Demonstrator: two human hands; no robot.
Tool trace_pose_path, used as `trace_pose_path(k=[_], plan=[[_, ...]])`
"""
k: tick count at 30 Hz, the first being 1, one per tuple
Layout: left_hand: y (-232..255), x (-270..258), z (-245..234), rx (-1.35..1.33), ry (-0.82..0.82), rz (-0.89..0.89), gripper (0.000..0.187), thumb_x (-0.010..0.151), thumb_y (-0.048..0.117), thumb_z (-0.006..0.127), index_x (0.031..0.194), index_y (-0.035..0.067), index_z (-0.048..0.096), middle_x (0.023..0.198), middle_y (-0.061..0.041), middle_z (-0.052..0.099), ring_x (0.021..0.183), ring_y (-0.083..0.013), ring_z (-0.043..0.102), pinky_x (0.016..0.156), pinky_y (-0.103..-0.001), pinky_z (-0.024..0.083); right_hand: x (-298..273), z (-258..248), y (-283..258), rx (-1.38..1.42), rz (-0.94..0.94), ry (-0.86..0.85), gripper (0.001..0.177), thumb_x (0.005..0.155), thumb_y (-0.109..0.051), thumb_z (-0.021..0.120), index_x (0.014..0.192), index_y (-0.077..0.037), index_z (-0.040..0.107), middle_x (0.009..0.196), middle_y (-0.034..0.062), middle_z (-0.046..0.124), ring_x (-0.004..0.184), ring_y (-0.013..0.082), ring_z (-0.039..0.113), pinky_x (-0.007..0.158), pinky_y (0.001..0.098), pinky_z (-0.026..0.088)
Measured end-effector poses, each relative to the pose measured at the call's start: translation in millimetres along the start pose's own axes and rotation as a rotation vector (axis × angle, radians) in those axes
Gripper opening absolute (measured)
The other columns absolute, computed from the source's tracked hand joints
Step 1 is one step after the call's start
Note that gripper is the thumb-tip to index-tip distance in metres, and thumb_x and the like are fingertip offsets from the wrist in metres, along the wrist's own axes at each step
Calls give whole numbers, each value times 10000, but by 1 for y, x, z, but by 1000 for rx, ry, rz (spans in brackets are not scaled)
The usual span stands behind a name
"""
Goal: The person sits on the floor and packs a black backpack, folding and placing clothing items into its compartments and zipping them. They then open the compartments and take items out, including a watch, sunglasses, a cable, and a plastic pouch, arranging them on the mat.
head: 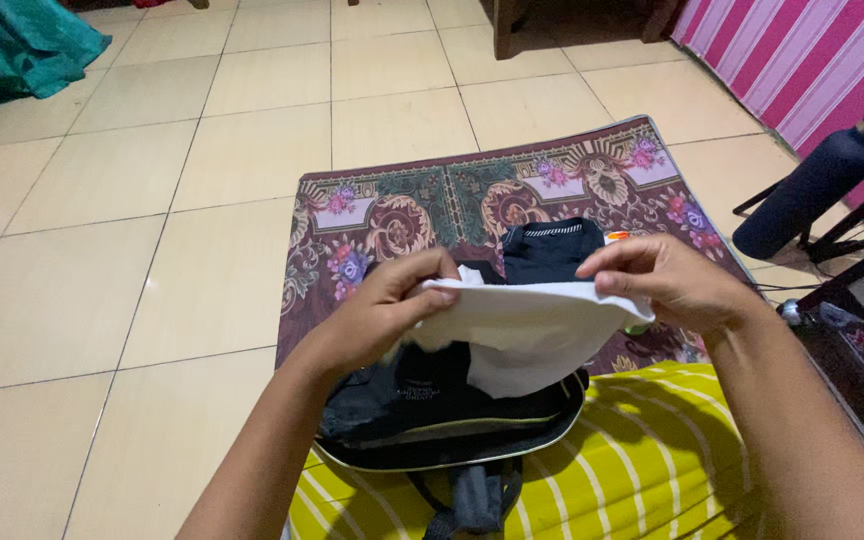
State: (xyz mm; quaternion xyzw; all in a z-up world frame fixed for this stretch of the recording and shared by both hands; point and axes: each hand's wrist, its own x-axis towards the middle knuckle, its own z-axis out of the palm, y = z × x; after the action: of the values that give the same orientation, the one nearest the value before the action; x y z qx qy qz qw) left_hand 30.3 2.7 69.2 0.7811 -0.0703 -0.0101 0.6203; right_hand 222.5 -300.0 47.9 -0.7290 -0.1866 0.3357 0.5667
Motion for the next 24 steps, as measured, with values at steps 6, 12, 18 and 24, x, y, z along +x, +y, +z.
trace_pose_path(k=[6, 12, 18, 24], plan=[[4, 4, -8, 448, 19, 63, 539, 717, 286, 882, 1126, 68, 608, 1036, -88, 729, 975, -186, 692, 835, -381, 556, -5, 1, -21, -15, -58, 164, 212, 912, -202, 703, 1057, -48, 695, 822, 53, 682, 651, 117, 615, 492, 284, 492], [3, 26, -42, 971, 177, -358, 307, 805, 213, 824, 1097, 136, 769, 1026, -143, 763, 942, -298, 736, 863, -443, 566, -4, 23, -39, -165, 30, -30, 325, 1012, -347, 614, 1265, -142, 610, 870, 117, 703, 606, 203, 667, 429, 332, 483], [21, 52, -72, 937, 718, -116, 257, 806, -64, 640, 982, 59, 781, 922, -196, 721, 866, -330, 710, 789, -453, 563, 14, 35, -79, -816, -155, 102, 408, 797, -113, 783, 1202, -148, 750, 960, 89, 802, 713, 149, 739, 621, 312, 591], [39, 69, -98, 819, 928, 476, 298, 828, -124, 657, 1012, 48, 817, 889, -114, 628, 826, -262, 644, 712, -381, 545, -8, 33, -115, -669, -707, 547, 307, 907, 73, 664, 1165, -49, 776, 951, 125, 760, 782, 160, 660, 661, 306, 519]])
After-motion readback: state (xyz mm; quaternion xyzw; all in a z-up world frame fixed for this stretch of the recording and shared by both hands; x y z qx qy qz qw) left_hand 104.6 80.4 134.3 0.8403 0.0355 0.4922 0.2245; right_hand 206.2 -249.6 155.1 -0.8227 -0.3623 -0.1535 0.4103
